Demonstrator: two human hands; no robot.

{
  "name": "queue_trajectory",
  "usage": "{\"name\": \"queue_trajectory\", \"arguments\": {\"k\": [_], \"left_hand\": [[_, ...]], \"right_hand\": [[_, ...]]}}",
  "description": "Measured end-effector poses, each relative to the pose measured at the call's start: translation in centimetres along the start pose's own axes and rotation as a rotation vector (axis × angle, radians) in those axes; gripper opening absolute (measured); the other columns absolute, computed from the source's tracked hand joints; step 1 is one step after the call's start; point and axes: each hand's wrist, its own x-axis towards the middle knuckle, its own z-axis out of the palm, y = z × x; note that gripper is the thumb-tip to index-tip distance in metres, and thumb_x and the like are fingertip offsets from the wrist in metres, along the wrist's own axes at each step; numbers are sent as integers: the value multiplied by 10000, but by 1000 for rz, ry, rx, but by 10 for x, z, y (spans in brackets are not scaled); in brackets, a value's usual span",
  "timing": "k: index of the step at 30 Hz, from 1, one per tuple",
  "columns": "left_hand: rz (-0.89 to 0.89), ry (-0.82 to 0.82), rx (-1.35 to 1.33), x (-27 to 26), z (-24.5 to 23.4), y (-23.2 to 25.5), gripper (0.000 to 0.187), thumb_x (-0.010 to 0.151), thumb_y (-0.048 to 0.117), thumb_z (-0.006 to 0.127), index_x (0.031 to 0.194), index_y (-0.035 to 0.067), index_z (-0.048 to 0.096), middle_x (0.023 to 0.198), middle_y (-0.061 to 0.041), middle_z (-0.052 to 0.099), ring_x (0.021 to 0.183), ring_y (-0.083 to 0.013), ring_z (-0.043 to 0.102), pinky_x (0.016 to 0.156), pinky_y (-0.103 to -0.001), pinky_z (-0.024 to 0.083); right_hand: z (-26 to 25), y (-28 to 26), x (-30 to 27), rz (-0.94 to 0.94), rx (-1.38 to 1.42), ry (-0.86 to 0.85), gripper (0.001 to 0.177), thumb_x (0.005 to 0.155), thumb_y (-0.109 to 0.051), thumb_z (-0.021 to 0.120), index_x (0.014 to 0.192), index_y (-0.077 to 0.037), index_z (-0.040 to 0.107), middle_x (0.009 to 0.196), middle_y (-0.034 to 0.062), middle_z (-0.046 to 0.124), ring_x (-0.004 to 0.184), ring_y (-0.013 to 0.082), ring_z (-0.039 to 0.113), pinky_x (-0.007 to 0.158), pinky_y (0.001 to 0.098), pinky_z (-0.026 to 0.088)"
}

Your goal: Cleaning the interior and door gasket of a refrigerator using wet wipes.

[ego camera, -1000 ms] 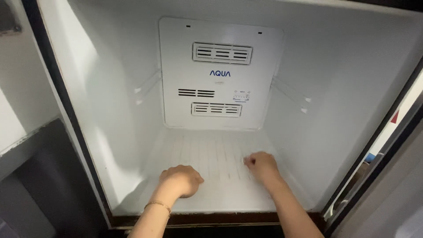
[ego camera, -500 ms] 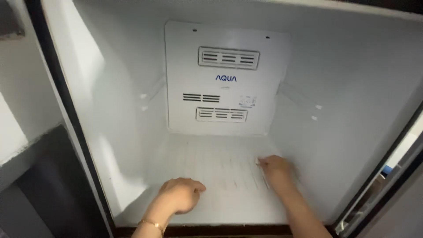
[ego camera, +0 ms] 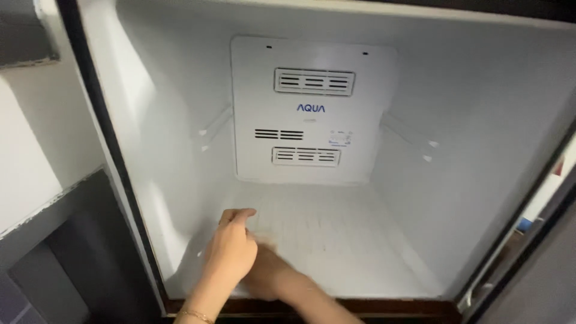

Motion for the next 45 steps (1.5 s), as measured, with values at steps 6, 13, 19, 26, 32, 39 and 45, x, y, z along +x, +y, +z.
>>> {"name": "queue_trajectory", "arguments": {"k": [6, 13, 19, 26, 32, 39, 45], "left_hand": [[-135, -244, 47, -12, 3, 22, 427, 950, 95, 473, 1347, 195, 596, 1514, 29, 478, 1148, -269, 690, 939, -396, 571], [10, -527, 307, -16, 38, 54, 404, 1017, 225, 430, 1392, 239, 581, 1553, 29, 446, 1349, -272, 530, 1131, -448, 438], [63, -757, 578, -8, 55, 68, 357, 1074, 257, 372, 1308, 168, 627, 1376, -57, 615, 1271, -268, 610, 1095, -470, 462], [51, -895, 754, 4, 55, 79, 437, 1078, 307, 346, 1187, 154, 741, 1206, -41, 732, 1153, -253, 697, 1017, -419, 516], [14, -885, 763, 20, 76, 47, 457, 1074, 424, 310, 1446, 356, 566, 1498, 90, 543, 1404, -187, 517, 1221, -437, 387], [-48, -845, 752, 22, 93, 43, 447, 1069, 390, 322, 1403, 342, 614, 1452, 101, 604, 1358, -138, 578, 1184, -391, 447], [-103, -717, 721, -3, 94, 38, 411, 1065, 293, 380, 1391, 384, 614, 1403, 136, 635, 1315, -116, 619, 1159, -380, 477]], "right_hand": [[-32, 143, -62, 357, -391, 125, 557, 1062, -367, 353, 1523, -55, 318, 1570, 172, 369, 1463, 329, 350, 1215, 466, 266], [-63, 122, -153, 868, -476, 33, 727, 1058, -559, 141, 1622, -100, 129, 1707, 119, 117, 1570, 366, 107, 1292, 445, 125], [-60, 188, -138, 765, -384, 186, 809, 1052, -602, 215, 1579, 11, 199, 1673, 189, 196, 1573, 326, 153, 1293, 413, 155], [-99, 227, -34, 807, -208, 288, 788, 1047, -592, 281, 1584, -25, 173, 1669, 167, 137, 1546, 347, 124, 1245, 496, 164], [-101, 310, 37, 753, -279, 427, 589, 1007, -176, 458, 1566, -68, 309, 1618, 163, 309, 1472, 362, 330, 1187, 509, 286], [-51, 222, 36, 416, 329, 425, 392, 1036, -185, 544, 1418, -133, 617, 1505, 100, 564, 1341, 272, 558, 1141, 344, 414], [-57, 108, -42, 262, 267, 143, 389, 1025, -323, 596, 1360, -136, 658, 1353, 103, 668, 1215, 239, 613, 1023, 371, 480]]}}
